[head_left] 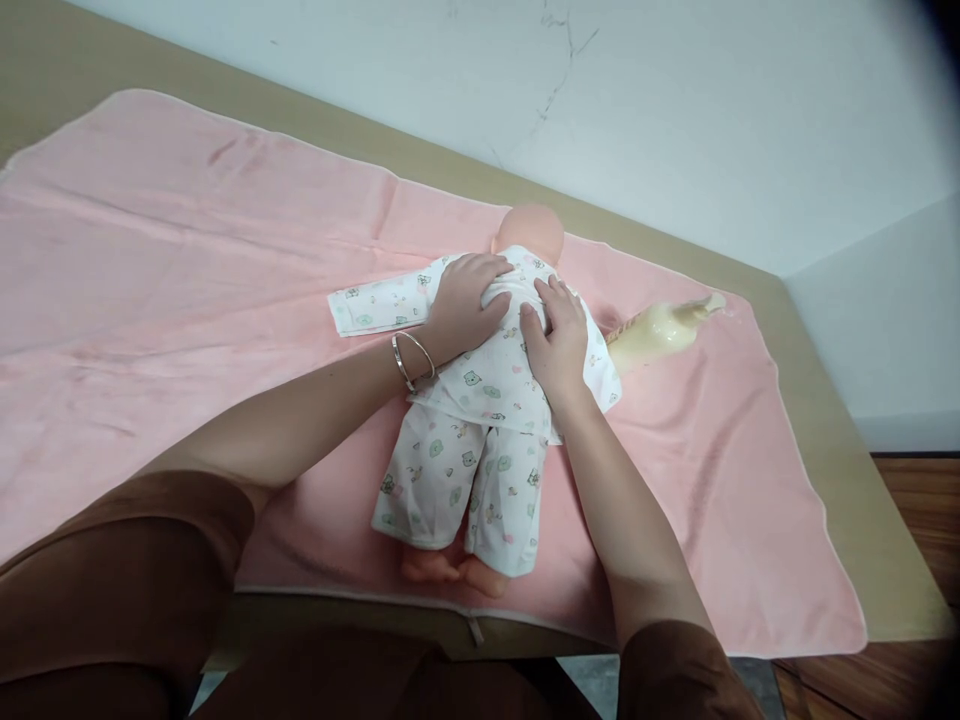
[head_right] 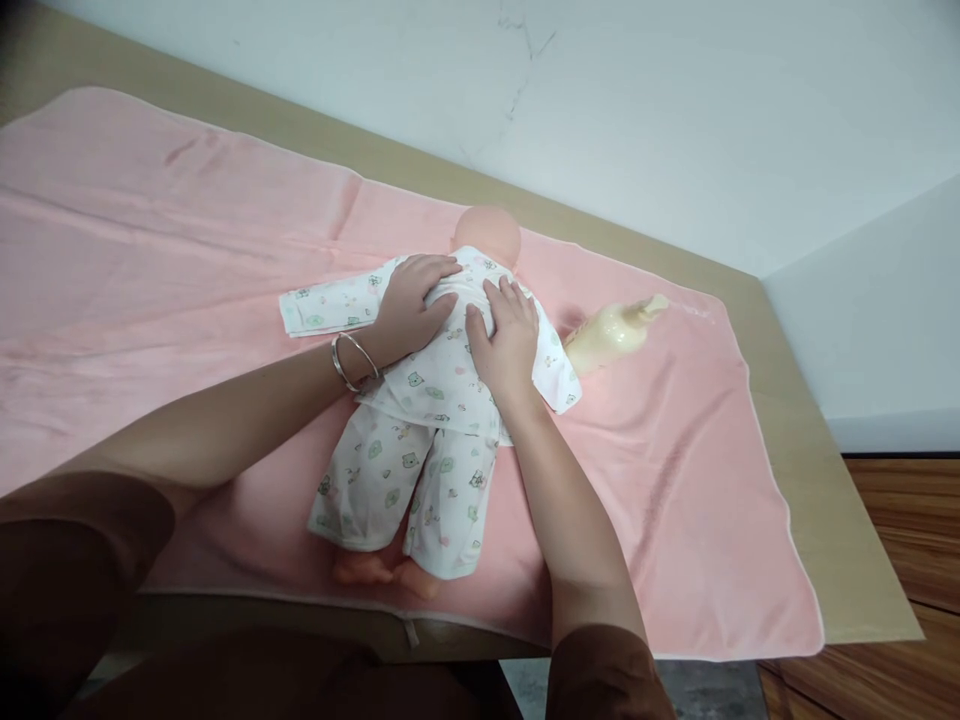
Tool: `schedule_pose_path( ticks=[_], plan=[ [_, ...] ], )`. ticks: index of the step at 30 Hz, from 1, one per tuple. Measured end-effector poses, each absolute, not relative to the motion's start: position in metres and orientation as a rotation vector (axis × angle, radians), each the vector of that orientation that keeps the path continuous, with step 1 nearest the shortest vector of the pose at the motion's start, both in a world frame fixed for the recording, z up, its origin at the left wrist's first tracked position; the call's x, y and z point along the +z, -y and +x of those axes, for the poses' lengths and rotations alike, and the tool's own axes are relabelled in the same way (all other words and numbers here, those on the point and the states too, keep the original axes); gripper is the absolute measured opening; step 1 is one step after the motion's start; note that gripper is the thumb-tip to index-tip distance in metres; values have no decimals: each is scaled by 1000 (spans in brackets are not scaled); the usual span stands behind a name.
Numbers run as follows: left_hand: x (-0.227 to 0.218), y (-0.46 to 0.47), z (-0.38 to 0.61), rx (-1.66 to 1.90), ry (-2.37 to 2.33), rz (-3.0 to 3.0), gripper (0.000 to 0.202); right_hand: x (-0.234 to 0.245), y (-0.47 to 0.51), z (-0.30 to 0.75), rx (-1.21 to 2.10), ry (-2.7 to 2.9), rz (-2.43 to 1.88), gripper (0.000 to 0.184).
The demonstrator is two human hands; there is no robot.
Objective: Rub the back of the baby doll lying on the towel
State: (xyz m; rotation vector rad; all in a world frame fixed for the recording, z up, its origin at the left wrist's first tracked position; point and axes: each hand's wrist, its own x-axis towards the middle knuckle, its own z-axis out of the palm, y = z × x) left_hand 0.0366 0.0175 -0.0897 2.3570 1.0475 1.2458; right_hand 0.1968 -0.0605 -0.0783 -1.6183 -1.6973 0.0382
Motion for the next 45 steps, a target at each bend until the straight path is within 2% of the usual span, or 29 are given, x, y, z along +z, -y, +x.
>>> schedule_pose_path(
  ticks=[45],
  plan=[
    [-89, -17, 37, 1288, -1032, 2383, 39, -77, 60, 197, 14, 1733, -1691, 49]
  ],
)
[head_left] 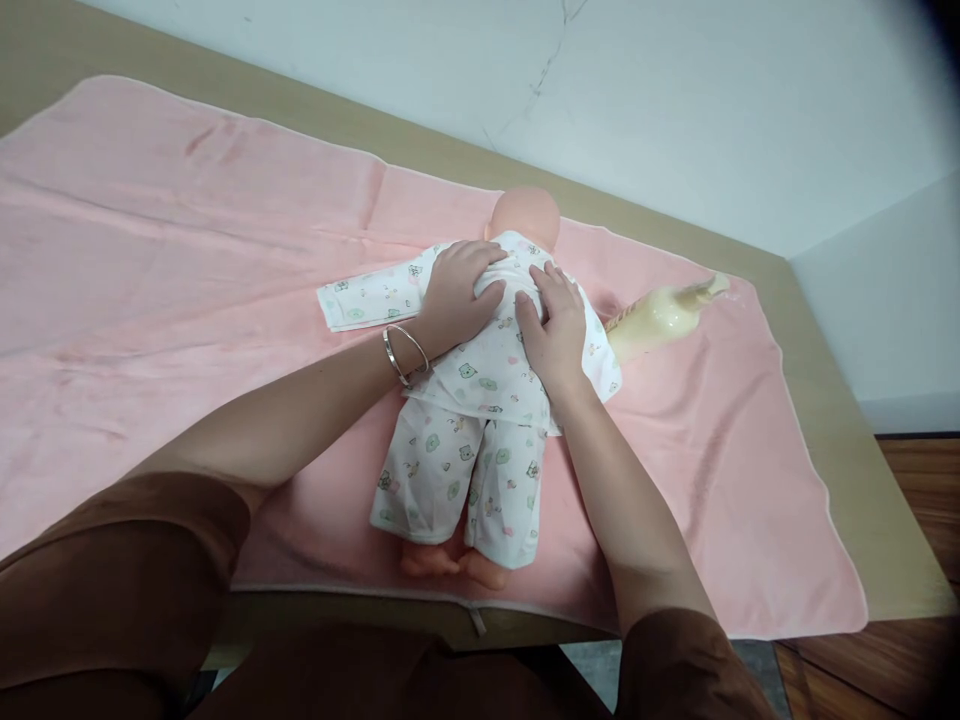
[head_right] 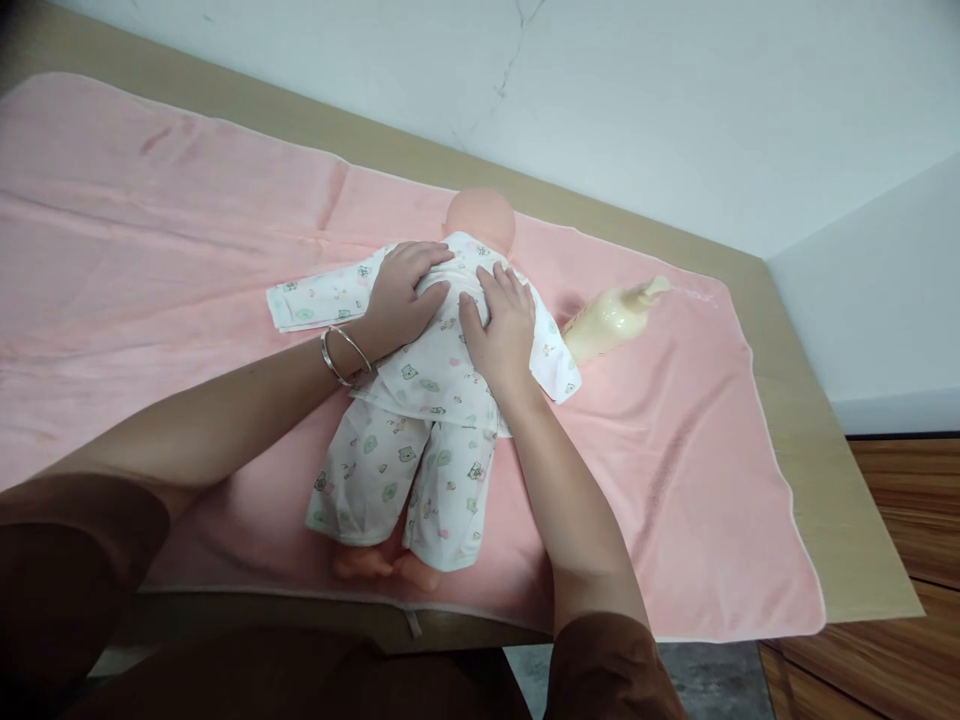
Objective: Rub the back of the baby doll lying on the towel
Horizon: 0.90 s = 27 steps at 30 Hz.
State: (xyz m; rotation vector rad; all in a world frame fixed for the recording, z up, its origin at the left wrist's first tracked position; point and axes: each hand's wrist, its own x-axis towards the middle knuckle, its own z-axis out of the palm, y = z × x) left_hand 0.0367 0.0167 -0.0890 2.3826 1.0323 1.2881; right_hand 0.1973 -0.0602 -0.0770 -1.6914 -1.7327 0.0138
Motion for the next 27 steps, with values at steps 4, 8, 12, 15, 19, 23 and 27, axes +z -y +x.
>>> schedule_pose_path(
  ticks=[4, 8, 12, 15, 19, 23, 27],
  plan=[
    [-86, -16, 36, 1216, -1070, 2377, 42, -73, 60, 196, 70, 1788, -1758, 52],
    [-83, -16, 36, 1059, -1083, 2423, 47, -64, 61, 194, 165, 1845, -1886, 59],
    [-79, -14, 37, 886, -1181, 2429, 53, -59, 60, 197, 200, 1878, -1938, 65],
    [-77, -11, 38, 820, -1264, 2421, 57, -58, 59, 199, 194, 1892, -1933, 65],
    [-78, -10, 38, 820, -1289, 2419, 55, -58, 60, 199, 187, 1893, -1954, 64],
    [-82, -12, 39, 873, -1271, 2440, 55, -60, 61, 198, 185, 1873, -1929, 63],
    [-85, -15, 39, 1019, -1194, 2539, 53, -61, 63, 197, 137, 1863, -1893, 61]
  ],
)
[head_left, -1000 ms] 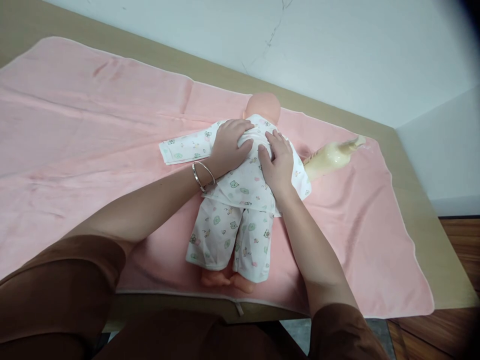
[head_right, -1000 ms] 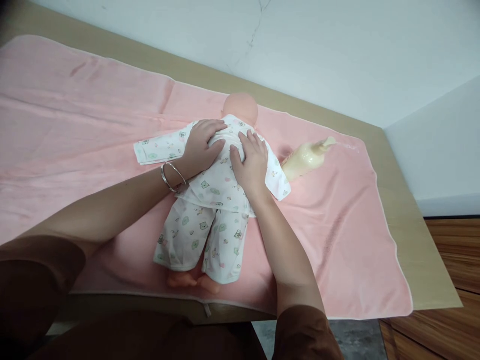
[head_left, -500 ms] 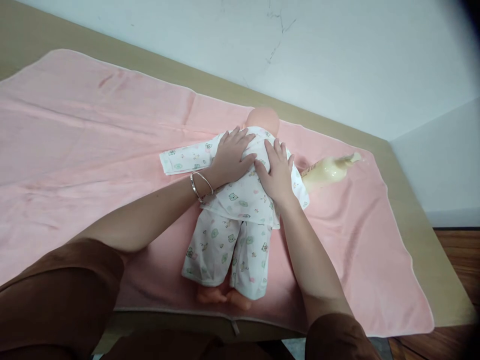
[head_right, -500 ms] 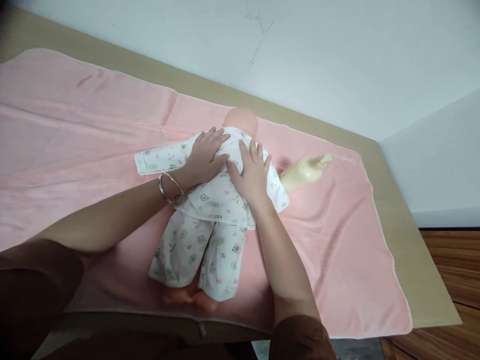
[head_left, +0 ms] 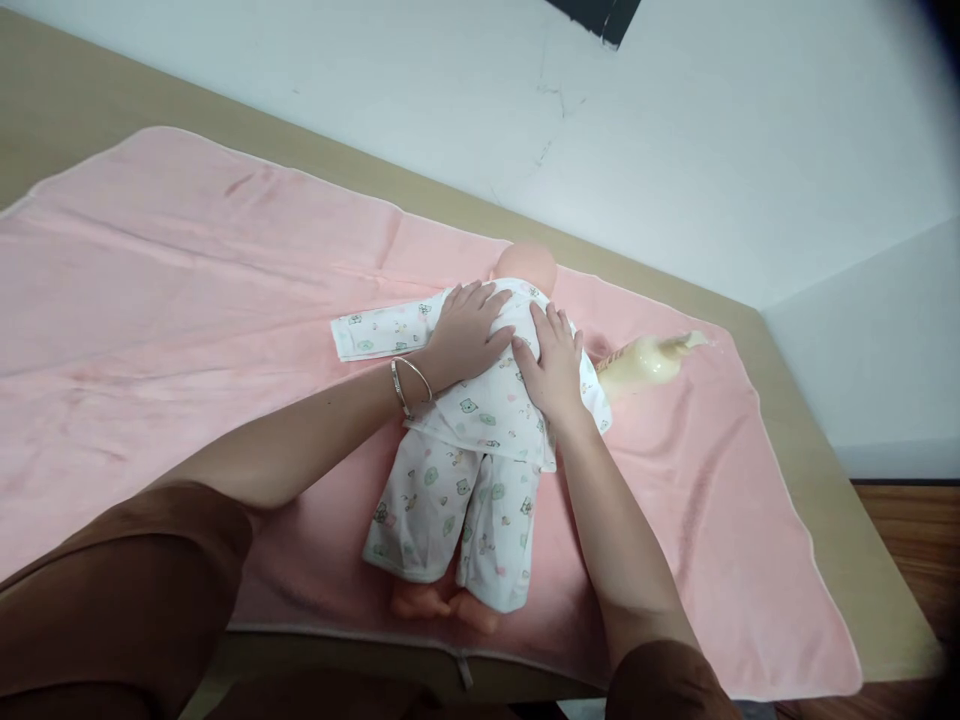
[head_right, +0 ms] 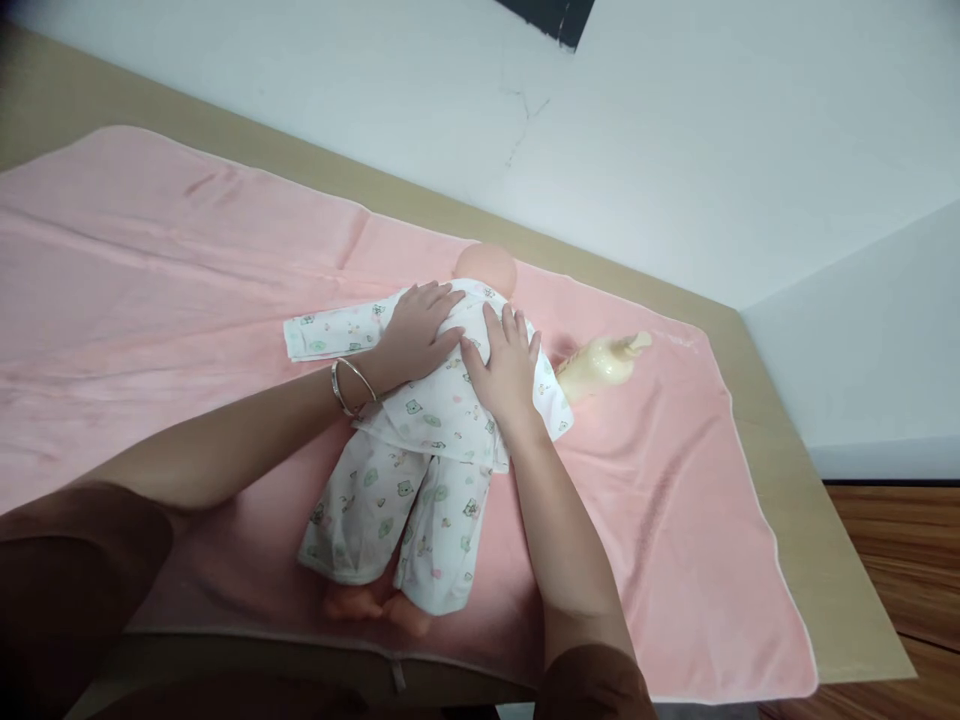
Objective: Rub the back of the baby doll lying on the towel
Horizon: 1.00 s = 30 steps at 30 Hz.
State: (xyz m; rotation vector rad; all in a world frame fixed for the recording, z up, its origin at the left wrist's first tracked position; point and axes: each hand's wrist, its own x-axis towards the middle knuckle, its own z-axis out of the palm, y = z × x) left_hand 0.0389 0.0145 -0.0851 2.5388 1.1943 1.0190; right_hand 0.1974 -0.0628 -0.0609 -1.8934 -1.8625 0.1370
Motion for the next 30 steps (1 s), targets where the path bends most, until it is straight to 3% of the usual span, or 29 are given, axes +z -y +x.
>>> schedule_pose_path(
  ticks=[9, 15, 26, 30],
  plan=[
    [-80, -6, 37, 1226, -1011, 2587, 31, -55, 72, 185, -31, 1822, -1847, 50],
    [-90, -14, 41, 1147, -1207, 2486, 48, -62, 64, 193, 165, 1819, -1842, 60],
    [-85, -10, 38, 1316, -1079, 2568, 29, -62, 68, 189, 17, 1798, -1781, 50],
    [-83, -6, 38, 1267, -1178, 2512, 32, -66, 68, 187, -74, 1727, -1777, 47]
  ],
)
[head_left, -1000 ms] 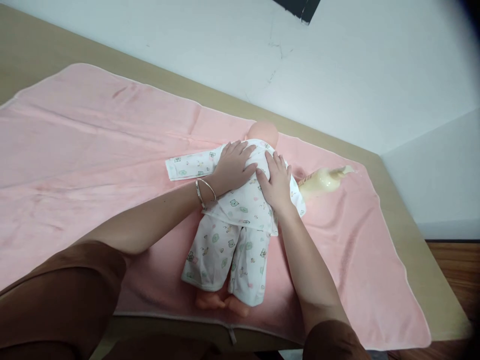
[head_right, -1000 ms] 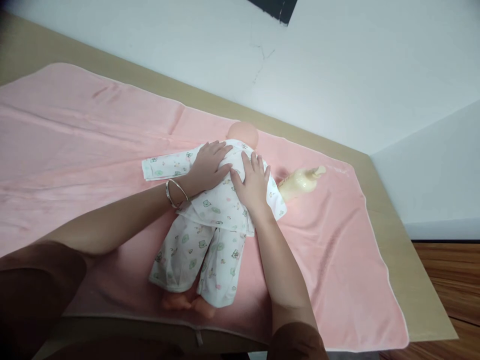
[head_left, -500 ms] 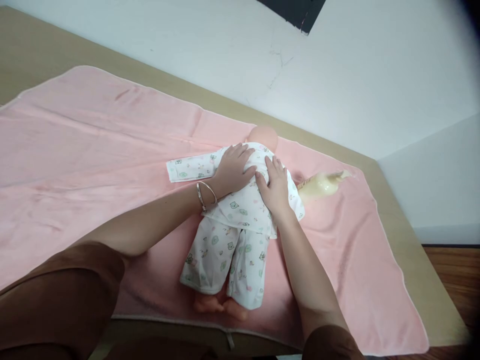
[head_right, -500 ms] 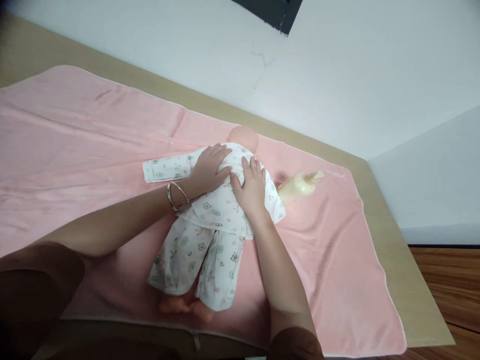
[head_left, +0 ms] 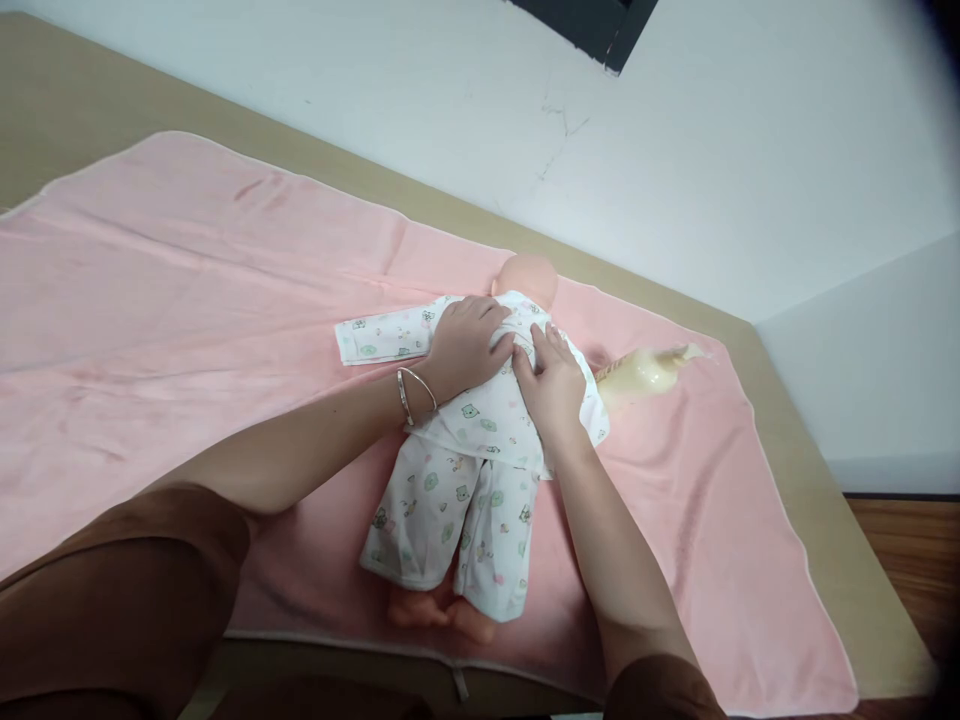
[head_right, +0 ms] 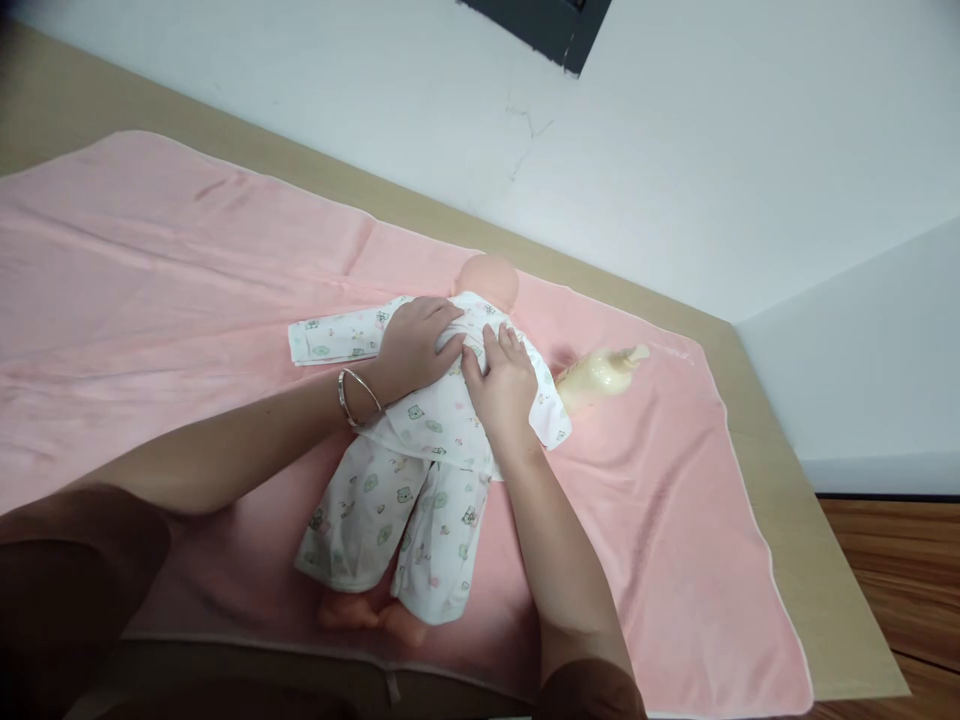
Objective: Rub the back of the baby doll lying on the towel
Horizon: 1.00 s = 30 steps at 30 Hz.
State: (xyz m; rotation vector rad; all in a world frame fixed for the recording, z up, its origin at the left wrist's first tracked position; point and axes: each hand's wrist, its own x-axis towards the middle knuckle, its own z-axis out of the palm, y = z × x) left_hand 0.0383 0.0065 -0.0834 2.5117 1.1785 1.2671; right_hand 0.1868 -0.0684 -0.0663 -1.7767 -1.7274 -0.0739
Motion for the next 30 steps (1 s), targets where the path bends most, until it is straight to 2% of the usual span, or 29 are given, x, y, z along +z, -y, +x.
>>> schedule_pose_path(
  ticks=[7, 17, 30],
  plan=[
    [-88, -11, 42, 1177, -1246, 2443, 46, -68, 63, 193, 80, 1800, -1769, 56],
    [-88, -12, 40, 1319, -1142, 2457, 36, -66, 62, 197, 99, 1858, -1720, 50],
    [-89, -12, 39, 1320, -1121, 2423, 36, -71, 63, 194, 30, 1777, -1687, 47]
  ],
)
